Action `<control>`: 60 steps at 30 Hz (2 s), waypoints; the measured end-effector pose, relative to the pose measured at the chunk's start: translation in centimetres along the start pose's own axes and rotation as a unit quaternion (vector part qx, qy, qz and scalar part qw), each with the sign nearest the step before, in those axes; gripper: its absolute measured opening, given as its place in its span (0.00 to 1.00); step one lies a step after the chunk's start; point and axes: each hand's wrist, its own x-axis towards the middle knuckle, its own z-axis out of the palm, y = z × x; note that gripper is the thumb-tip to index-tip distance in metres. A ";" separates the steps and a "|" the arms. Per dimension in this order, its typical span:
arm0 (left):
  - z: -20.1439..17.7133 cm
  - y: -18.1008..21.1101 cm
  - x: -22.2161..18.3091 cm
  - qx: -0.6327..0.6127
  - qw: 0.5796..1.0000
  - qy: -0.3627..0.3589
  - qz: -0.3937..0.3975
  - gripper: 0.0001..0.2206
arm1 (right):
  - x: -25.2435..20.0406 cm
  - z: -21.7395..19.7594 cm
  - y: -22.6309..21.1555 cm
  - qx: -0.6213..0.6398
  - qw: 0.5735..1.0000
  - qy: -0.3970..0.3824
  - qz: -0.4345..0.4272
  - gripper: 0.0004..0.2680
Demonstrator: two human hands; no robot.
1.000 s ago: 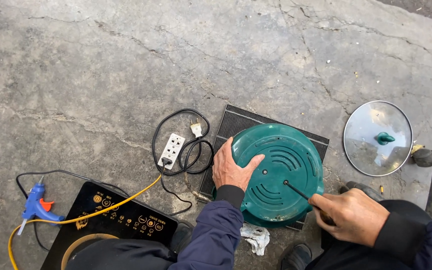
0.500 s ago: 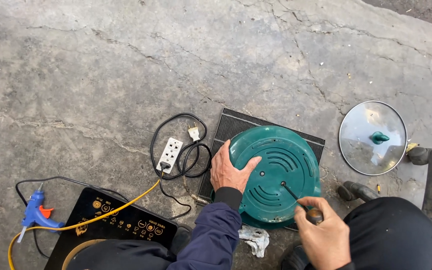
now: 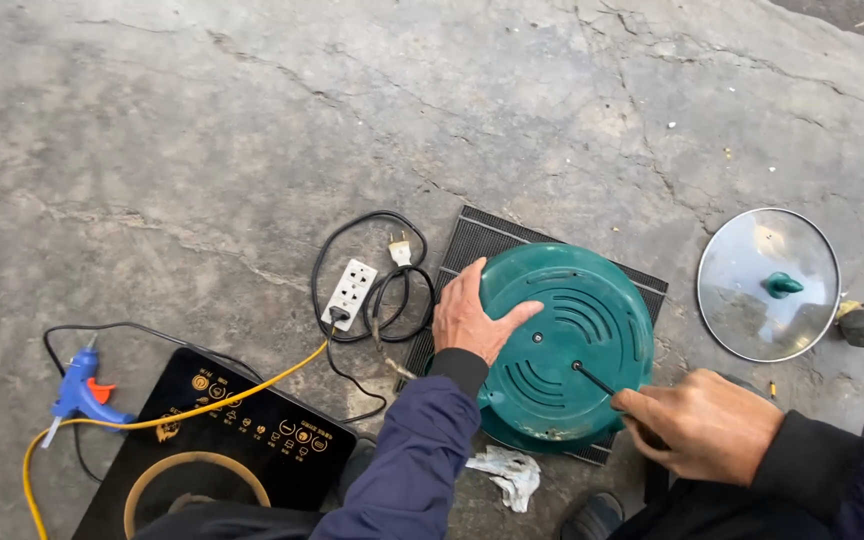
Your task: Assembling a green plastic housing by tightening multiple screws with a manual screwdriver.
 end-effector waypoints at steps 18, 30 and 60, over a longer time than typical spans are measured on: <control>9.4 2.6 -16.1 -0.257 0.868 0.279 -0.322 0.61 | 1.6 -0.1 -1.8 -0.005 0.983 -0.045 0.180 0.08; 5.5 -2.2 -11.9 -0.136 0.957 0.242 -0.089 0.59 | 3.4 -1.6 -4.1 0.094 0.936 -0.058 0.334 0.08; 4.2 -3.9 -6.7 -0.101 0.988 0.119 0.001 0.58 | 4.9 -2.8 2.2 -0.067 0.975 -0.146 -0.153 0.05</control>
